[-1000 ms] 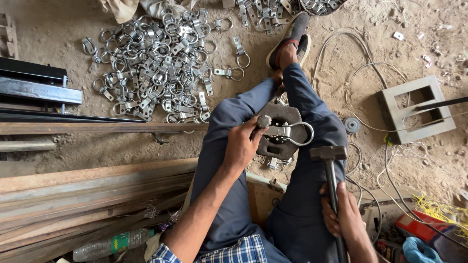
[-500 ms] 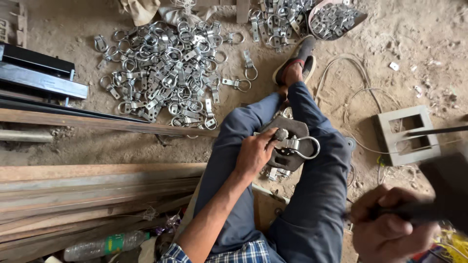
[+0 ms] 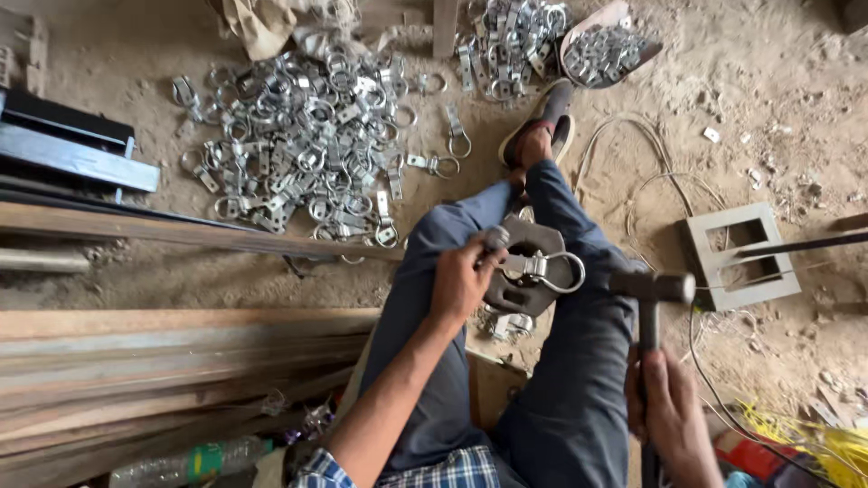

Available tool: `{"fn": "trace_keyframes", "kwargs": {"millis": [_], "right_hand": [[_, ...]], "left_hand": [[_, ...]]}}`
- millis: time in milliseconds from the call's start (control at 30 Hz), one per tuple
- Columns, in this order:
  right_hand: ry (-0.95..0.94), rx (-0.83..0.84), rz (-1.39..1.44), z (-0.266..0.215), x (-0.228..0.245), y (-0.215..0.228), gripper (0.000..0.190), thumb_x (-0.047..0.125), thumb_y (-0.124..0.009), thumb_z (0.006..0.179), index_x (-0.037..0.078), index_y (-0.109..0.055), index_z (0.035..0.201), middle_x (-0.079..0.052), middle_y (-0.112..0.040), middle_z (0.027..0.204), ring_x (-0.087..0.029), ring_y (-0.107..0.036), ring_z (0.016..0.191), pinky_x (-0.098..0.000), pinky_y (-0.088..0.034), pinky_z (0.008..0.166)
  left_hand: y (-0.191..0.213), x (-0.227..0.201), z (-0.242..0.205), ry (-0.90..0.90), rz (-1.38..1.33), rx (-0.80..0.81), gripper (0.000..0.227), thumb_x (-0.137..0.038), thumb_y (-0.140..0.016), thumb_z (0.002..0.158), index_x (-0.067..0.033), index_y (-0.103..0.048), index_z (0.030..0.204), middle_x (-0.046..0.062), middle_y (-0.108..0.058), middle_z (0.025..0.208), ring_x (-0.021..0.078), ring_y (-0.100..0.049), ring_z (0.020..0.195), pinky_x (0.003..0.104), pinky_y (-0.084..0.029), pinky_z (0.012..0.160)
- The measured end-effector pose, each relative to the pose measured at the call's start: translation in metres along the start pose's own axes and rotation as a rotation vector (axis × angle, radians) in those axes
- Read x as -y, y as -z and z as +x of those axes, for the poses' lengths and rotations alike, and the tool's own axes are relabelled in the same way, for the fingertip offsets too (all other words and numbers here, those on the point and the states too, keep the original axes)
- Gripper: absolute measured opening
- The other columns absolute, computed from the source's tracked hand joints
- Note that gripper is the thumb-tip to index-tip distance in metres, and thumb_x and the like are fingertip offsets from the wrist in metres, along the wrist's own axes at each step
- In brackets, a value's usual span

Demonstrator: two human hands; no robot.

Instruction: The person sits cross-legged on the ground and uses a hammer to strike a metal part held on a small anvil. They repeatedly adjust the metal part and hammer it to shape it, with a large pile of similar metal parts visible nearby.

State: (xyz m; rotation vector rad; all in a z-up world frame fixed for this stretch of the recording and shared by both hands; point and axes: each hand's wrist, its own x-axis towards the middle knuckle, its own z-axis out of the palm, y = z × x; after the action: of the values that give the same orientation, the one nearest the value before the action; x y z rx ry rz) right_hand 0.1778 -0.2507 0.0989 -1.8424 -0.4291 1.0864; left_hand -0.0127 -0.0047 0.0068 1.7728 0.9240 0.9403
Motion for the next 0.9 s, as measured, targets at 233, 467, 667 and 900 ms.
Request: {"fn": "trace_keyframes", "kwargs": {"millis": [233, 467, 667, 900], "right_hand": [[-0.176, -0.016, 0.280, 0.001, -0.061, 0.002, 0.046, 0.047, -0.032, 0.107, 0.007, -0.053, 0.103, -0.001, -0.035, 0.050, -0.013, -0.028, 0.029, -0.0296, -0.025, 0.026], [-0.181, -0.062, 0.397, 0.021, -0.068, 0.008, 0.046, 0.049, -0.029, 0.111, 0.009, -0.052, 0.110, 0.003, -0.030, 0.052, -0.007, -0.023, 0.031, -0.0254, -0.022, 0.028], [-0.159, -0.055, 0.326, 0.018, -0.063, 0.004, 0.044, 0.047, -0.029, 0.110, 0.008, -0.050, 0.107, 0.001, -0.029, 0.050, -0.009, -0.023, 0.030, -0.0268, -0.022, 0.026], [-0.152, -0.089, 0.246, 0.010, -0.048, -0.003, 0.045, 0.044, -0.028, 0.111, 0.007, -0.051, 0.106, 0.000, -0.031, 0.050, -0.009, -0.025, 0.031, -0.0271, -0.023, 0.027]], "left_hand": [[0.001, -0.008, 0.005, 0.051, -0.284, -0.152, 0.022, -0.019, -0.063, 0.106, 0.0013, -0.067, 0.113, 0.013, -0.077, 0.102, 0.0161, -0.074, 0.093, 0.031, -0.060, 0.077], [0.007, -0.019, 0.003, 0.022, -0.151, -0.129, 0.016, -0.014, -0.064, 0.105, 0.0008, -0.066, 0.110, 0.012, -0.077, 0.094, 0.0178, -0.078, 0.085, 0.032, -0.060, 0.074], [0.000, -0.016, 0.000, -0.020, -0.049, -0.116, 0.017, -0.014, -0.067, 0.102, -0.0003, -0.067, 0.112, 0.015, -0.077, 0.098, 0.0279, -0.080, 0.094, 0.037, -0.063, 0.079], [-0.003, -0.020, 0.002, 0.001, 0.073, -0.092, 0.020, -0.016, -0.068, 0.101, -0.0008, -0.068, 0.113, 0.017, -0.076, 0.093, 0.0332, -0.078, 0.088, 0.040, -0.060, 0.070]]}}
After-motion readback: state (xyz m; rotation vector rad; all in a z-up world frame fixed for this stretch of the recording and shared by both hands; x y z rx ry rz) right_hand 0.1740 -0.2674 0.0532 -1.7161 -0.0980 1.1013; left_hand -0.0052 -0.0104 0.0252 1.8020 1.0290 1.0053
